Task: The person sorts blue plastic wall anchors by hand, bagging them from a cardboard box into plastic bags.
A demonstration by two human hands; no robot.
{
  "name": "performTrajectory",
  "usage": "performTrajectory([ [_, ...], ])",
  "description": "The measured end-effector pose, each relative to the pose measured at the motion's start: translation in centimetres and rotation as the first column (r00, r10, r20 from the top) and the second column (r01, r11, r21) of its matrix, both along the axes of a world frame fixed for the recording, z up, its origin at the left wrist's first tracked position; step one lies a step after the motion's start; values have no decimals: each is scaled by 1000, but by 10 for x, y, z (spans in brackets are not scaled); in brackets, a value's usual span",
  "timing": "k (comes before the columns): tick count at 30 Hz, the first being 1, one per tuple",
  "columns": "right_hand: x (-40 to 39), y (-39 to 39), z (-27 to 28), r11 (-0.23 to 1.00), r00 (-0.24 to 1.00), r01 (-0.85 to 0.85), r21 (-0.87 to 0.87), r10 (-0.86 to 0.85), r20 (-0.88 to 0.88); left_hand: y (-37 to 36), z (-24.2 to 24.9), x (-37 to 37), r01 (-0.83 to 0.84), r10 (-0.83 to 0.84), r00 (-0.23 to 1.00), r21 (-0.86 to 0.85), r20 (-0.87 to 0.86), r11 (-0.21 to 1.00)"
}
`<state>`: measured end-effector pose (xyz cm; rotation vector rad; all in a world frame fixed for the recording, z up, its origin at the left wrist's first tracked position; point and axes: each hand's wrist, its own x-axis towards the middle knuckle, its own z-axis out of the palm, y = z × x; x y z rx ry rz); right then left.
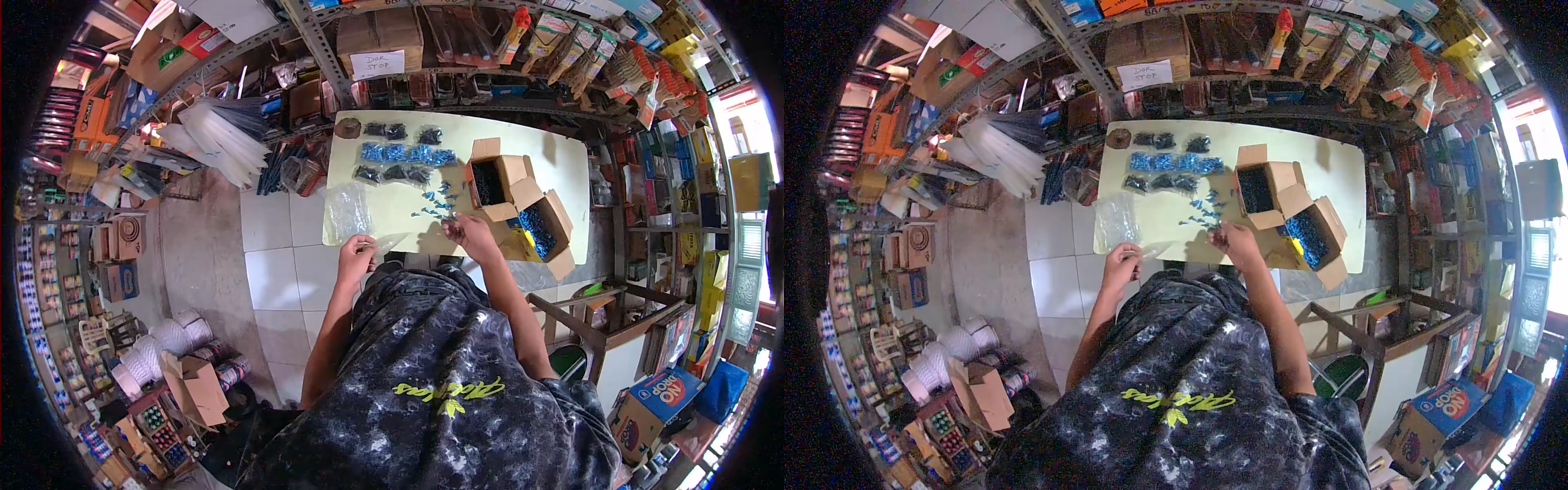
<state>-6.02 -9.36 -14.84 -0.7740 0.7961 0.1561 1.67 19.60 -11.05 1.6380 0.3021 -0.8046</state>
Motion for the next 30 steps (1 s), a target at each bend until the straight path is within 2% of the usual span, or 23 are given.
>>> performTrajectory([
  [4,7,-3,25,1000,1000,-4,-1,4,10,2,-3,-2,-14,14,1000,5,-2,1000],
  [6,1,-5,40,988,998,60,-142,-54,43,2,0,-2,-25,25,1000,11,-1,1000],
  [7,-4,-12,55,966,997,6,-259,14,75,2,2,-2,-31,31,1000,16,0,999],
  [8,-9,-16,75,966,997,-1,-259,20,74,3,1,-1,-37,37,999,16,-1,999],
  [9,-15,-19,97,859,996,82,-505,-51,74,4,0,-1,-44,44,999,8,-1,999],
  [10,-20,-25,107,683,988,151,-714,-121,93,5,-1,-1,-49,49,999,-1,-3,999],
  [12,-37,-59,85,442,950,290,-849,-240,200,4,-3,-1,-48,48,999,-1,-2,999],
  [14,-56,-96,53,253,939,208,-945,-324,120,3,-7,0,-41,41,999,-2,4,999],
  [15,-65,-107,53,232,956,3,-973,-288,-65,3,-10,0,-23,23,1000,-13,1,1000],
  [16,-74,-111,52,230,954,6,-973,-292,-63,2,-10,1,-6,6,1000,-24,-2,1000],
  [17,-83,-112,51,100,920,-282,-954,-255,-299,1,-9,2,-3,3,1000,-24,0,1000],
  [18,-89,-117,49,-40,819,-542,-839,-250,-517,-3,-4,3,0,0,1000,-15,2,1000],
  [19,-90,-124,37,69,808,-545,-836,-223,-545,-5,-2,4,1,-1,1000,-4,3,1000],
  [22,-90,-135,20,36,754,-641,-767,-160,-637,-6,0,5,-12,12,1000,-10,-8,1000],
  [25,-86,-143,23,78,717,-685,-725,-107,-689,-6,3,5,-8,8,1000,13,-2,1000],
  [30,-90,-143,16,-1,759,-645,-764,-114,-641,-8,4,2,-31,31,1000,13,2,999],
])
